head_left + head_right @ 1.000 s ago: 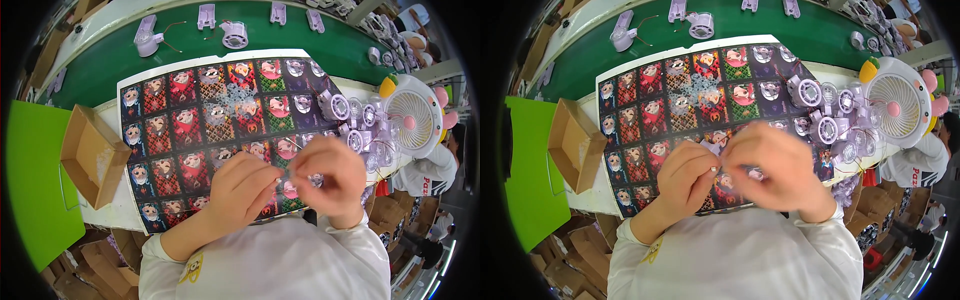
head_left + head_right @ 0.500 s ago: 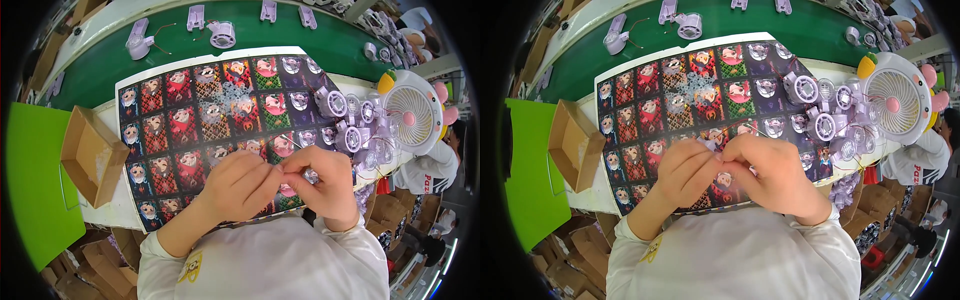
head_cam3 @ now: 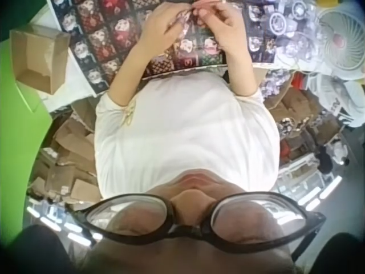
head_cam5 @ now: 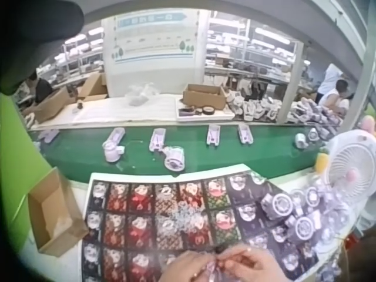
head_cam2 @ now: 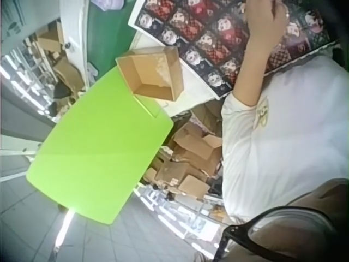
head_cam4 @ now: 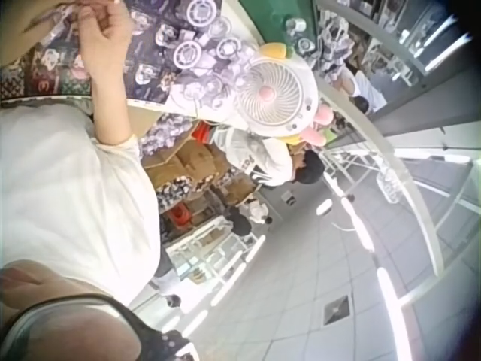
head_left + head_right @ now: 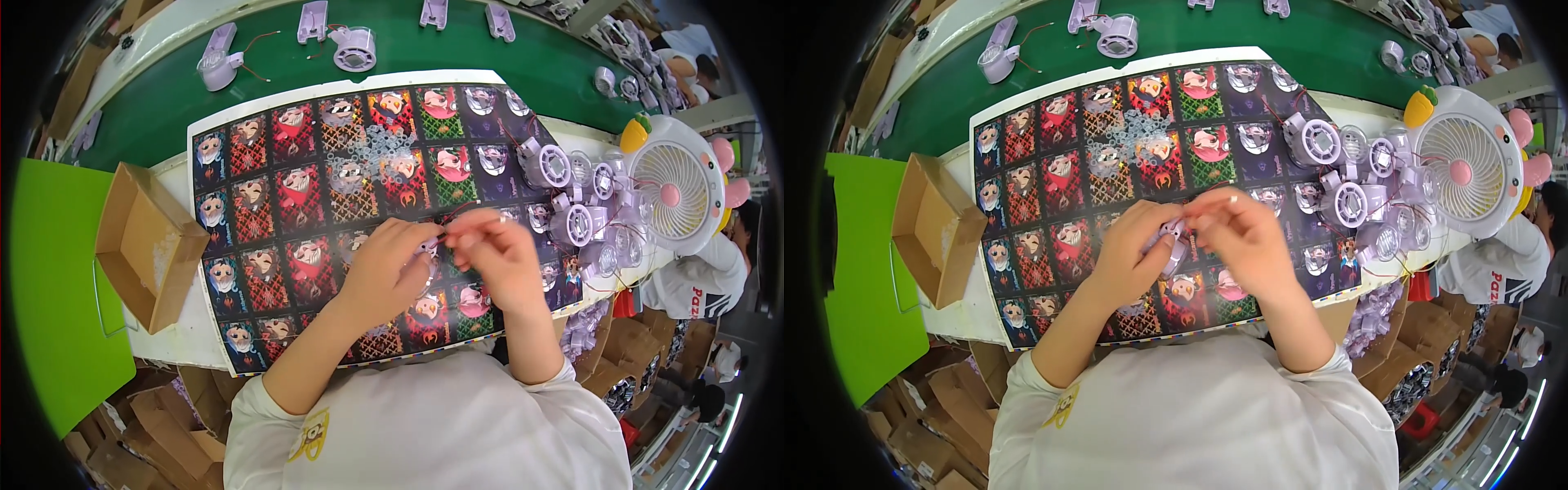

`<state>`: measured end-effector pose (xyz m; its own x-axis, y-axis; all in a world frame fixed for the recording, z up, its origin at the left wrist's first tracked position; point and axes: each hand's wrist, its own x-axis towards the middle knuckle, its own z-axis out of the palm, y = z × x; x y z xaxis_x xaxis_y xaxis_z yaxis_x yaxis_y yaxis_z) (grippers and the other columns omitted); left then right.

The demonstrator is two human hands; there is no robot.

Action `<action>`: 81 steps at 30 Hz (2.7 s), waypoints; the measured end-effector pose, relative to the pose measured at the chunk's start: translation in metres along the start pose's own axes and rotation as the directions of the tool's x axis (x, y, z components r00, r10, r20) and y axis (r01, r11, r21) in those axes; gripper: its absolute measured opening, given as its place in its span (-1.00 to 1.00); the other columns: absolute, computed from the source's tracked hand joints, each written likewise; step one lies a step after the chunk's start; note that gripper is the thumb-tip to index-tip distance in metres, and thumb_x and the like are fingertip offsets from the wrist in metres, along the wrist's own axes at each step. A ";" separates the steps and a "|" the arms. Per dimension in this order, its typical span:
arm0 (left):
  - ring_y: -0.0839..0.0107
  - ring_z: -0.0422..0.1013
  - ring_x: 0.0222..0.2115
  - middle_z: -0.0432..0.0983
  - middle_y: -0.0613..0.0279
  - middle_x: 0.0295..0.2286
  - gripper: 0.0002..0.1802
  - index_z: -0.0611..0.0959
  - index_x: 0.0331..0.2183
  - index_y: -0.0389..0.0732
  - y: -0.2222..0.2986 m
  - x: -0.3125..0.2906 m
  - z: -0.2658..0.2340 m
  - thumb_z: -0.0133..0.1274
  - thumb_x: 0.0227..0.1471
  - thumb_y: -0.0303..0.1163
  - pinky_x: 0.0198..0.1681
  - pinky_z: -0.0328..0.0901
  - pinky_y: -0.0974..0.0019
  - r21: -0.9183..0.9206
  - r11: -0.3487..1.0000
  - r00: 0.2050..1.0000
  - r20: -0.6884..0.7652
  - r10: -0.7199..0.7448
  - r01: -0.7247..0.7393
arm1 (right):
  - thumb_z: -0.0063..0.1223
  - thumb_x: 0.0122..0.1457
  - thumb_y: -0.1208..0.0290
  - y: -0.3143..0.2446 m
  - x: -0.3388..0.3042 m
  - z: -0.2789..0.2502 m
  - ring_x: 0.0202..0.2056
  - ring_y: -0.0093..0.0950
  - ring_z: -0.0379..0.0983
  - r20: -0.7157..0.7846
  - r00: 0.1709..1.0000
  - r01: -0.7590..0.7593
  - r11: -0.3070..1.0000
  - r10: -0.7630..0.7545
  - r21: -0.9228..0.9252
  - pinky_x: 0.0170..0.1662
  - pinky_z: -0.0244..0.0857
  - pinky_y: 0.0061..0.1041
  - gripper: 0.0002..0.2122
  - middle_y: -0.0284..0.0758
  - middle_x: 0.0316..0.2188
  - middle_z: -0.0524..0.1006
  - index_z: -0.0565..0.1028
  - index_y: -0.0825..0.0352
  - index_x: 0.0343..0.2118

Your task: The person assembles mini fans by applying decorative stickers to the plastic housing of the motor unit using a pick tool.

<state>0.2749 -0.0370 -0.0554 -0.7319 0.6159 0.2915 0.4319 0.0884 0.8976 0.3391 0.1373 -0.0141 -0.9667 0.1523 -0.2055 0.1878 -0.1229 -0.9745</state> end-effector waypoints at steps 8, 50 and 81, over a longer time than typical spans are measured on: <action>0.10 0.42 -0.34 0.51 0.01 -0.35 -0.58 0.57 -0.14 -0.35 -0.007 -0.001 0.000 -0.08 -0.13 -0.57 -0.24 0.31 0.18 -0.057 0.998 1.000 -0.009 0.021 -0.021 | 0.07 -0.02 0.73 -0.012 0.004 0.018 -0.46 -0.39 0.44 0.222 0.904 0.426 0.716 -0.366 -0.553 -0.41 0.36 -0.50 -0.87 -0.27 -0.46 0.46 0.50 0.40 -0.38; 0.06 0.44 -0.35 0.50 -0.01 -0.36 -0.60 0.57 -0.10 -0.31 -0.001 -0.003 0.012 -0.05 -0.06 -0.65 -0.29 0.34 0.17 0.149 0.988 0.991 -0.123 0.047 -0.029 | 0.04 0.11 0.62 0.023 -0.026 0.044 -0.49 -0.15 0.45 -0.027 0.834 0.301 0.496 -0.551 -0.815 -0.48 0.36 -0.26 -0.84 -0.14 -0.40 0.44 0.44 0.40 -0.22; 0.18 0.44 -0.18 0.53 0.17 -0.35 -0.83 0.60 -0.33 -0.19 -0.095 0.257 -0.063 0.01 0.00 -0.38 -0.16 0.36 0.07 0.931 0.263 0.948 0.185 0.257 -0.253 | 0.17 -0.03 0.48 0.011 0.026 -0.041 -0.15 -0.10 0.31 0.036 0.934 0.073 0.093 -0.356 -0.993 -0.20 0.30 -0.12 -0.64 -0.11 -0.22 0.34 0.38 0.38 -0.14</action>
<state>0.0123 0.0637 -0.0450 -0.4855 0.7521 0.4457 0.7898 0.5959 -0.1454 0.3230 0.1800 -0.0338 -0.9758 0.1510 0.1585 0.1189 0.9735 -0.1951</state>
